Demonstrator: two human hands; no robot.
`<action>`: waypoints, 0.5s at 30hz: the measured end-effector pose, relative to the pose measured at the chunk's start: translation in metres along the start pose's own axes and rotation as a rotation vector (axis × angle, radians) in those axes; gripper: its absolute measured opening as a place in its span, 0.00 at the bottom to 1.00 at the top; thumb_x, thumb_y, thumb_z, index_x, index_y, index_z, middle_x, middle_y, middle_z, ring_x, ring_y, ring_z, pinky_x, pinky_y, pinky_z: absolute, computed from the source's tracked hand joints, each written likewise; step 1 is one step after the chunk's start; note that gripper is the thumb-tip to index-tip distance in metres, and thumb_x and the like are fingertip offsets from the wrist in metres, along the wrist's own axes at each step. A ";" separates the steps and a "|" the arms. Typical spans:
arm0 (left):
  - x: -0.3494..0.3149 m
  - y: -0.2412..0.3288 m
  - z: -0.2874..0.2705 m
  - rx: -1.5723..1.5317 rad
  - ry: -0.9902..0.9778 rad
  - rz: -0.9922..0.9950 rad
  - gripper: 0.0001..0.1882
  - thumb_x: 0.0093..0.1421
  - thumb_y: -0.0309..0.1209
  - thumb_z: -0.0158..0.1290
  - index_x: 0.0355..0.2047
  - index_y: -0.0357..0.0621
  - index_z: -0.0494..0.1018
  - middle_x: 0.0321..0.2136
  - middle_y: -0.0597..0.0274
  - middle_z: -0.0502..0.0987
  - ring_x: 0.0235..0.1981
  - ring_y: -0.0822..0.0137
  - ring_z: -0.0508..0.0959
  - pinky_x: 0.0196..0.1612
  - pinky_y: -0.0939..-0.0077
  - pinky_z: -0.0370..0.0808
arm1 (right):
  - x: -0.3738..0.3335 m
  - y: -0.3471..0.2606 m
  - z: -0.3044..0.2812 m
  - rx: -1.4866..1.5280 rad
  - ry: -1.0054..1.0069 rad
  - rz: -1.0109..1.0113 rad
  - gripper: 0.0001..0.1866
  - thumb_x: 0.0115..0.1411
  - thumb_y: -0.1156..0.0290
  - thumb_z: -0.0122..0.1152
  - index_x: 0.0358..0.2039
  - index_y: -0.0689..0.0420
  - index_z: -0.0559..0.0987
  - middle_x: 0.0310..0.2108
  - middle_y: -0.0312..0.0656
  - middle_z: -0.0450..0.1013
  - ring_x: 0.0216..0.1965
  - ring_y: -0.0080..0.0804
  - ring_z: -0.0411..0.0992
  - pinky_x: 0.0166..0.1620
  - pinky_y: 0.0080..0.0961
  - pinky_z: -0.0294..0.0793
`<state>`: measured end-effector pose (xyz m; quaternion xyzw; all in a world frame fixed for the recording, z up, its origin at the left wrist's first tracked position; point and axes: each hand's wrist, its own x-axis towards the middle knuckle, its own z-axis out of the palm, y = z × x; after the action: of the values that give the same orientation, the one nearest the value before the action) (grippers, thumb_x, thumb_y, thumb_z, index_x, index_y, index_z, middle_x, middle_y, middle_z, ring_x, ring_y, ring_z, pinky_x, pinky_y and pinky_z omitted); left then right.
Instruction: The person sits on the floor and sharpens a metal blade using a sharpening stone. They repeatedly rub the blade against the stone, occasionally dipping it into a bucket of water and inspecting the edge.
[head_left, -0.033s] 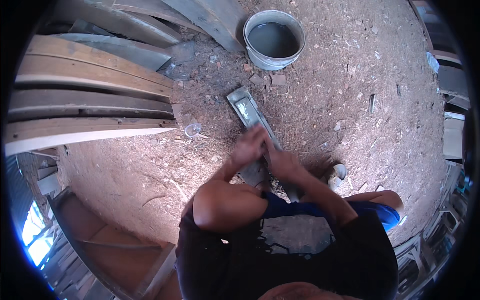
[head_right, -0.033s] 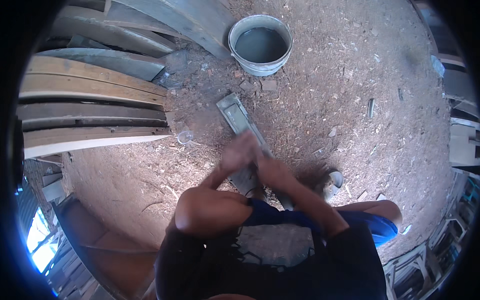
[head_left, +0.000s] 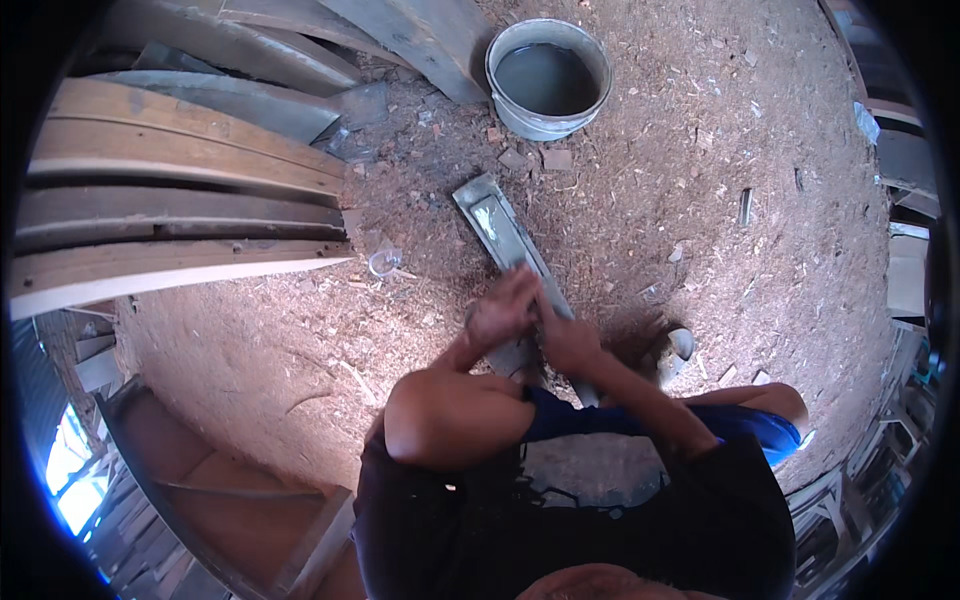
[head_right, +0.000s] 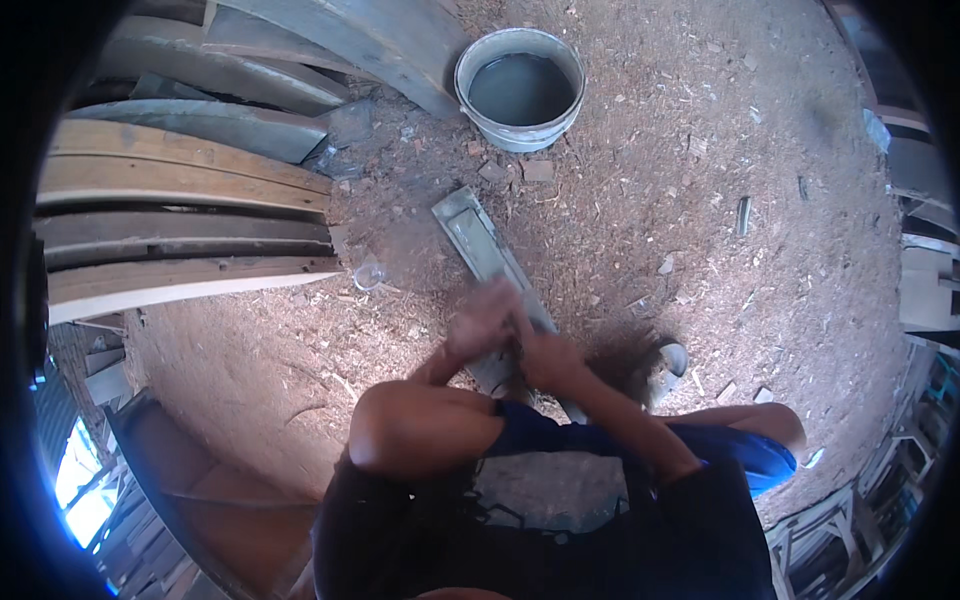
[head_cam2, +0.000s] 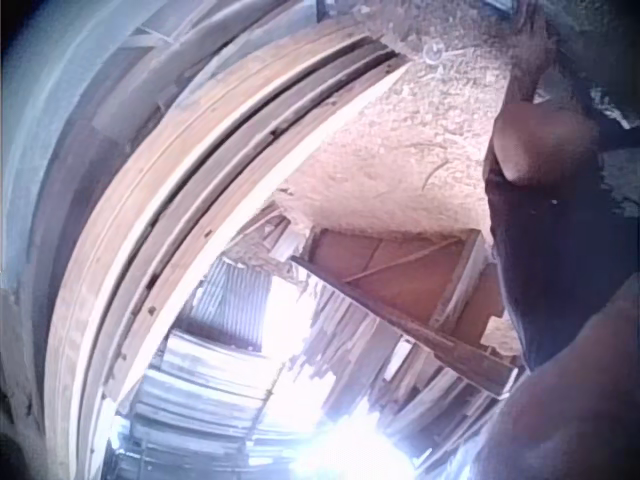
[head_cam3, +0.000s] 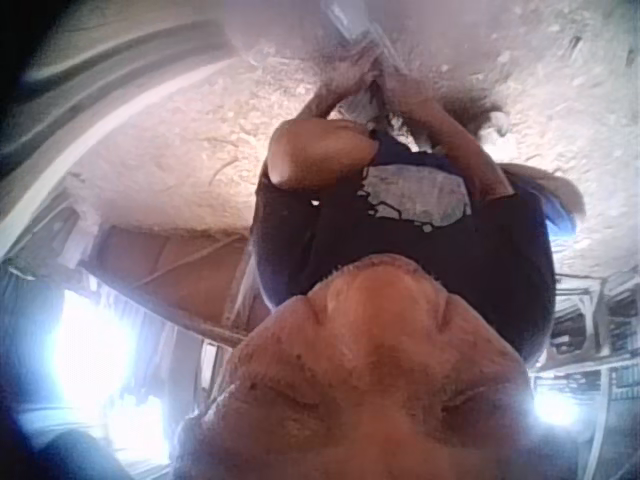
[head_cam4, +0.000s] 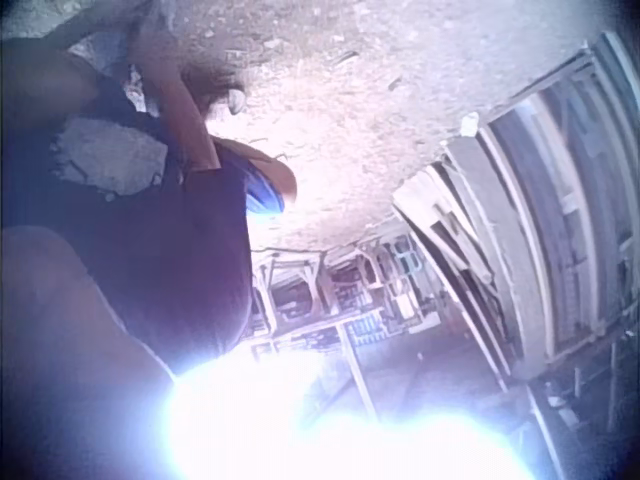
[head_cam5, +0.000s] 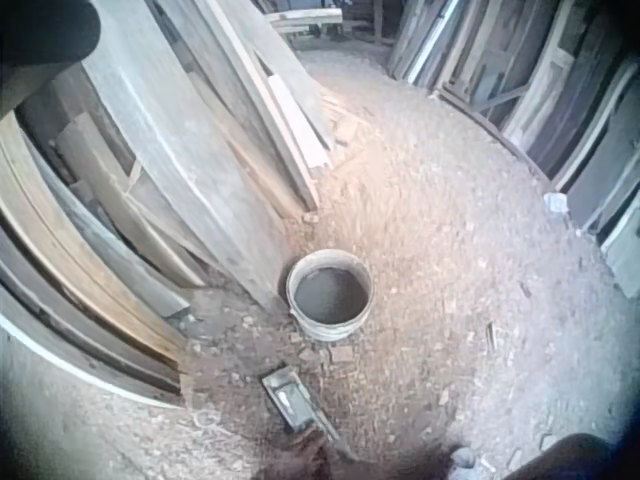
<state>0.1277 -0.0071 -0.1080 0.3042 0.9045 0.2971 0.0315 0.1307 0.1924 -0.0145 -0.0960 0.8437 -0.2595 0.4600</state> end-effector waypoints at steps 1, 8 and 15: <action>0.002 -0.017 0.008 0.019 -0.021 -0.009 0.33 0.54 0.37 0.67 0.59 0.44 0.72 0.62 0.48 0.71 0.67 0.47 0.68 0.68 0.55 0.69 | 0.013 0.002 0.001 -0.012 0.036 -0.023 0.42 0.67 0.65 0.51 0.76 0.54 0.43 0.47 0.67 0.76 0.42 0.64 0.80 0.47 0.56 0.78; 0.107 -0.072 -0.076 0.150 -0.025 -0.028 0.33 0.52 0.38 0.70 0.56 0.39 0.74 0.59 0.48 0.75 0.65 0.51 0.71 0.71 0.53 0.62 | 0.076 -0.037 -0.110 0.049 0.053 -0.088 0.48 0.63 0.66 0.56 0.76 0.55 0.40 0.44 0.64 0.78 0.37 0.63 0.80 0.44 0.54 0.80; 0.011 -0.029 0.017 0.208 0.072 0.049 0.31 0.67 0.58 0.49 0.51 0.41 0.77 0.58 0.59 0.77 0.67 0.58 0.70 0.72 0.51 0.59 | 0.025 0.030 0.022 0.109 0.163 -0.063 0.48 0.61 0.68 0.56 0.77 0.48 0.43 0.39 0.67 0.79 0.35 0.68 0.79 0.41 0.58 0.79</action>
<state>0.1076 -0.0106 -0.1367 0.3172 0.9233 0.2129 -0.0400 0.1370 0.2002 -0.0584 -0.0757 0.8596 -0.3264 0.3858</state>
